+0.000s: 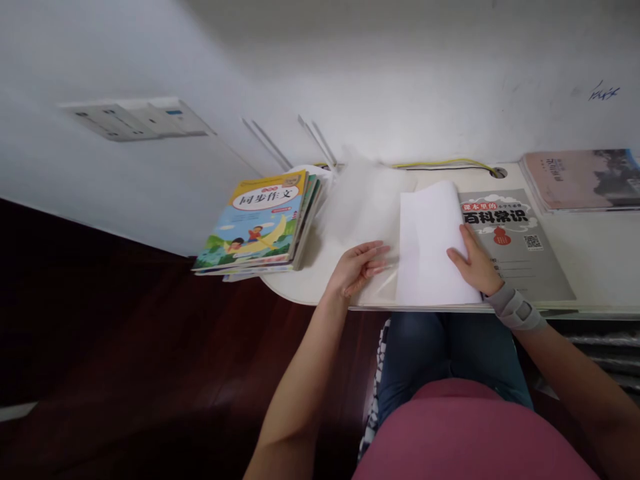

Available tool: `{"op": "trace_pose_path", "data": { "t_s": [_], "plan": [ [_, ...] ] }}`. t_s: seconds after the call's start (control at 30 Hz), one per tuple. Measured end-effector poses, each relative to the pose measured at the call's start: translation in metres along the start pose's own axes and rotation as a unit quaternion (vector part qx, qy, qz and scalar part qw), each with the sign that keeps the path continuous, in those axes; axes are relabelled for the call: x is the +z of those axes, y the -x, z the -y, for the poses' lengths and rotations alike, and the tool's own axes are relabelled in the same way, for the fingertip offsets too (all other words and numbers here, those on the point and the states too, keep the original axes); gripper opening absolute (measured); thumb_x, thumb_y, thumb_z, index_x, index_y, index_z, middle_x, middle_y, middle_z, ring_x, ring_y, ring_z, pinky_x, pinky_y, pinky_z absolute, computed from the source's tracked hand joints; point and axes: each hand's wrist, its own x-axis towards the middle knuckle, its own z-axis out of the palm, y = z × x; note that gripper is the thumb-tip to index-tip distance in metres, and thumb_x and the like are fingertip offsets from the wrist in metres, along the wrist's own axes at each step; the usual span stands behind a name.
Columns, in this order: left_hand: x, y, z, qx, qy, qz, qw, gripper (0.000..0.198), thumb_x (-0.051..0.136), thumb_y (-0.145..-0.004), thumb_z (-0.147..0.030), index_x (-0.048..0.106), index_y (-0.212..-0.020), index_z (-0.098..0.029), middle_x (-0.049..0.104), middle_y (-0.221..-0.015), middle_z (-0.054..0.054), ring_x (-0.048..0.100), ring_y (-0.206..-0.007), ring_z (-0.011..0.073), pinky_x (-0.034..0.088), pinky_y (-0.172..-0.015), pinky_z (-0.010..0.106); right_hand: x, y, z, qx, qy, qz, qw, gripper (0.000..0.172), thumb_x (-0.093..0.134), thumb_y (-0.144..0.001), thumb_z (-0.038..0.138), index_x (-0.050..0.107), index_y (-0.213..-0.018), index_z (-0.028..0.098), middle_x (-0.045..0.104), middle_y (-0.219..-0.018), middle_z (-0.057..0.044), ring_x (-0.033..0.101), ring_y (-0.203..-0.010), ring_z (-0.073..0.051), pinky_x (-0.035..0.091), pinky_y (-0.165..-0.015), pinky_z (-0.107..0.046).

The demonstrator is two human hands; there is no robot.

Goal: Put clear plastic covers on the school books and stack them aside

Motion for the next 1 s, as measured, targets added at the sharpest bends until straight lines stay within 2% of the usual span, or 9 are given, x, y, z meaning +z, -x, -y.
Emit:
{"op": "trace_pose_path", "data": {
  "t_s": [0.1,0.17,0.3,0.37,0.47,0.57,0.7,0.83,1.0],
  "plan": [
    [-0.001,-0.004,-0.005,-0.033,-0.063,0.038,0.997,0.022,0.067,-0.079,-0.016,0.065,-0.100,-0.011,0.068,-0.111,0.015,0.063,-0.052,0.0077,0.052,-0.045,0.018,0.001,0.000,-0.002,0.001,-0.001,-0.009,1.000,0.074,0.032,-0.092,0.056,0.020,-0.148,0.011,0.025,-0.153,-0.019,0.024,-0.142,-0.027,0.025,-0.114,-0.049],
    [-0.002,-0.009,-0.006,-0.014,-0.086,0.029,0.996,0.022,0.065,-0.081,-0.021,0.065,-0.101,-0.011,0.069,-0.108,0.015,0.066,-0.057,0.0096,0.055,-0.050,0.021,0.002,0.000,-0.001,-0.014,0.013,-0.005,1.000,0.075,0.033,-0.091,0.057,0.020,-0.148,0.010,0.023,-0.154,-0.020,0.024,-0.142,-0.028,0.026,-0.113,-0.050],
    [-0.003,-0.020,0.003,0.130,-0.137,-0.078,0.979,0.039,0.046,-0.092,-0.038,0.056,-0.118,-0.010,0.068,-0.107,0.017,0.069,-0.084,0.0169,0.057,-0.075,0.032,0.007,0.002,0.005,-0.055,0.087,-0.001,0.995,0.077,0.037,-0.090,0.057,0.025,-0.146,0.006,0.020,-0.153,-0.024,0.019,-0.142,-0.034,0.027,-0.110,-0.055],
    [-0.002,-0.023,0.012,0.210,-0.249,-0.123,0.937,0.048,0.044,-0.092,-0.044,0.049,-0.128,-0.012,0.065,-0.115,0.018,0.066,-0.096,0.0207,0.055,-0.083,0.038,0.010,0.005,0.010,-0.060,0.127,0.004,0.990,0.075,0.038,-0.090,0.054,0.028,-0.144,0.003,0.019,-0.153,-0.026,0.017,-0.142,-0.036,0.027,-0.109,-0.056],
    [0.000,-0.024,0.025,0.308,-0.453,-0.141,0.824,0.055,0.047,-0.090,-0.047,0.046,-0.133,-0.013,0.053,-0.133,0.019,0.051,-0.123,0.0281,0.043,-0.101,0.048,0.009,0.007,0.012,-0.054,0.154,0.019,0.986,0.073,0.038,-0.091,0.052,0.030,-0.142,-0.001,0.019,-0.152,-0.029,0.015,-0.143,-0.036,0.026,-0.111,-0.054],
    [0.001,-0.023,0.032,0.336,-0.556,-0.128,0.750,0.059,0.042,-0.091,-0.050,0.045,-0.135,-0.011,0.042,-0.144,0.020,0.032,-0.138,0.0311,0.029,-0.110,0.051,-0.001,-0.005,0.003,-0.050,0.104,0.044,0.992,0.075,0.036,-0.091,0.057,0.031,-0.143,0.004,0.022,-0.153,-0.024,0.017,-0.143,-0.033,0.026,-0.112,-0.052],
    [-0.001,-0.022,0.033,0.311,-0.577,-0.112,0.747,0.064,0.034,-0.093,-0.053,0.041,-0.138,-0.008,0.033,-0.149,0.022,0.029,-0.139,0.0300,0.030,-0.111,0.048,-0.011,-0.057,-0.019,-0.051,0.011,0.061,0.997,0.079,0.029,-0.088,0.067,0.027,-0.147,0.013,0.026,-0.153,-0.018,0.019,-0.143,-0.027,0.023,-0.114,-0.050],
    [-0.002,-0.021,0.032,0.310,-0.569,-0.117,0.752,0.066,0.032,-0.093,-0.056,0.040,-0.139,-0.010,0.036,-0.148,0.021,0.031,-0.139,0.0292,0.031,-0.110,0.048,0.002,-0.107,-0.027,-0.019,0.012,0.041,0.999,0.081,0.026,-0.090,0.065,0.022,-0.148,0.008,0.021,-0.155,-0.019,0.014,-0.144,-0.026,0.020,-0.115,-0.049],
    [-0.002,-0.019,0.033,0.304,-0.579,-0.120,0.747,0.067,0.029,-0.093,-0.056,0.039,-0.139,-0.007,0.039,-0.146,0.022,0.033,-0.138,0.0289,0.030,-0.111,0.047,0.020,-0.113,-0.024,-0.014,0.028,0.051,0.998,0.080,0.047,-0.086,0.051,0.021,-0.147,0.007,0.013,-0.157,-0.019,0.011,-0.145,-0.027,0.017,-0.117,-0.046]
  ]
}}
